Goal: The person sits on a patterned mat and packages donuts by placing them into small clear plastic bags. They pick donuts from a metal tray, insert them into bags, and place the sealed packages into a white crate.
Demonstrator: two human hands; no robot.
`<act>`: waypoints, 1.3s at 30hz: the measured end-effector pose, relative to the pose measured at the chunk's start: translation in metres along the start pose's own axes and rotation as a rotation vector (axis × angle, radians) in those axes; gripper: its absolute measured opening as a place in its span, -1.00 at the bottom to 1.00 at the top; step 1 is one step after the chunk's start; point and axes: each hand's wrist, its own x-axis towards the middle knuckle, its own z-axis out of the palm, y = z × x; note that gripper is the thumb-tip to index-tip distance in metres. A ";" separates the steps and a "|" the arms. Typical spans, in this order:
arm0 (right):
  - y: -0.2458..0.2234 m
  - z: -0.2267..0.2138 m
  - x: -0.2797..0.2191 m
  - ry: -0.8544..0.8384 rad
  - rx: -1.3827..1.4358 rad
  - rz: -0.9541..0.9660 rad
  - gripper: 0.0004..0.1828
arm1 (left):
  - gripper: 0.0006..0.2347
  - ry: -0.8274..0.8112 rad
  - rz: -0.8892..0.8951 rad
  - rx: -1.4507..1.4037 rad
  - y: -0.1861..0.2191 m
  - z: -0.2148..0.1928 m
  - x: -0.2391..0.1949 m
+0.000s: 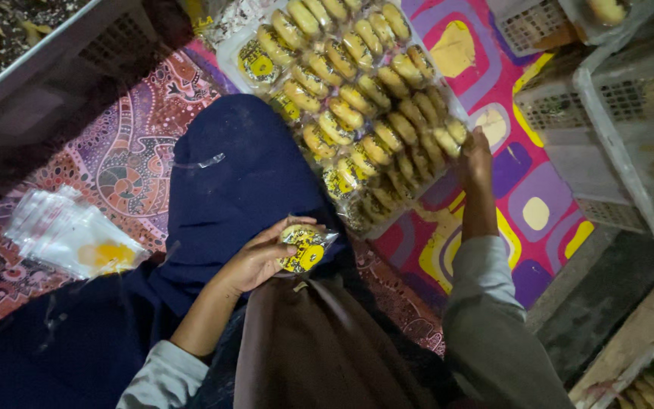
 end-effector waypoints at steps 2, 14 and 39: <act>0.007 0.005 0.002 -0.122 0.041 -0.040 -0.44 | -0.47 0.003 0.005 -0.004 -0.001 0.000 -0.002; -0.038 0.030 -0.088 -0.101 -0.807 -0.525 -0.10 | -0.44 0.010 0.001 0.011 -0.003 -0.001 0.002; -0.013 0.119 -0.237 -0.156 -1.307 -1.029 -0.03 | -0.66 0.213 0.071 0.050 -0.017 0.016 -0.004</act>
